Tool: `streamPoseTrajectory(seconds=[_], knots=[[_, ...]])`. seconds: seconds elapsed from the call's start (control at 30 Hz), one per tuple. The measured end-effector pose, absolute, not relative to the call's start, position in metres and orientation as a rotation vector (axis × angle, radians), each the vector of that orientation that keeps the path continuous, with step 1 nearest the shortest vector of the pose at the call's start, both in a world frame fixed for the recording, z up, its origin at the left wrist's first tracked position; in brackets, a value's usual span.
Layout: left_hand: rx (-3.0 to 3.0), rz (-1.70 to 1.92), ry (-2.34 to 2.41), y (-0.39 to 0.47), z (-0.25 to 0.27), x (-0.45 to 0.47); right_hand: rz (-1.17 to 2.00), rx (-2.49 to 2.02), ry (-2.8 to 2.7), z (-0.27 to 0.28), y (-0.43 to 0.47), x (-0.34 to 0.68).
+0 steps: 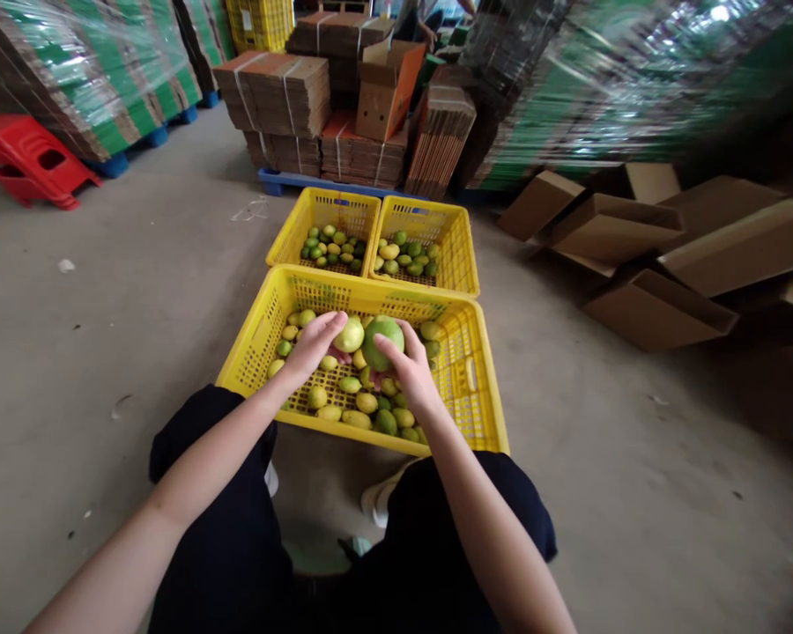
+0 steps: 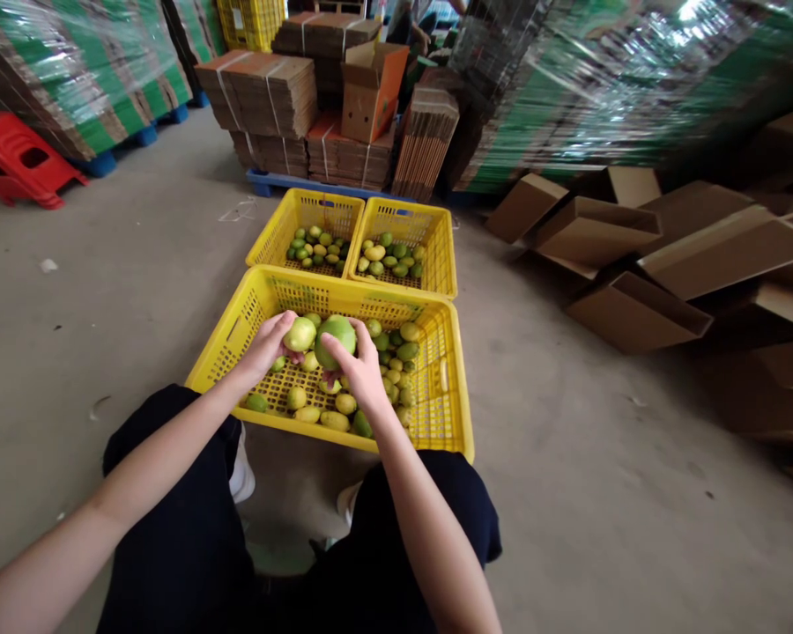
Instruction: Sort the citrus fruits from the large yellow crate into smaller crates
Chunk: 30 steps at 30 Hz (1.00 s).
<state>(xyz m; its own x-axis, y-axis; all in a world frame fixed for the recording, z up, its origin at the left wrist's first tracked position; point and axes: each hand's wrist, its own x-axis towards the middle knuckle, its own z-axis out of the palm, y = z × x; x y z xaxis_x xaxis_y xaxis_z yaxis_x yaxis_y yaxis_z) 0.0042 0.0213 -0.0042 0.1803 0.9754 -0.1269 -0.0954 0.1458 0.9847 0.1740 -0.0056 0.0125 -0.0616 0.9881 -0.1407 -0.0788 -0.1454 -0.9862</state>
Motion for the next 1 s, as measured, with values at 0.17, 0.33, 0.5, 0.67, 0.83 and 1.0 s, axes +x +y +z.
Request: streamPoseTrajectory(seconds=[0.17, 0.33, 0.5, 0.67, 0.83, 1.0], knots=[[0.987, 0.926, 1.147, 0.023, -0.003, 0.006, 1.791, -1.171, -0.878, 0.006, 0.000, 0.170], [0.997, 0.914, 1.164, 0.020, 0.001, 0.008, 1.971, -1.211, -0.759, -0.002, 0.007, 0.173], [0.995, 0.884, 1.193, 0.023, -0.001, 0.008, 2.067, -1.217, -0.667, -0.001, 0.010, 0.173], [1.008, 0.900, 1.278, 0.026, -0.004, 0.006, 2.162, -1.170, -0.714, 0.001, 0.010, 0.173], [1.018, 0.856, 1.320, 0.027, -0.007, 0.005, 2.180, -1.266, -0.752, 0.003, 0.009, 0.173], [1.014, 0.815, 1.336, 0.027, -0.010, 0.005, 2.161, -1.357, -0.761, 0.008, 0.007, 0.171]])
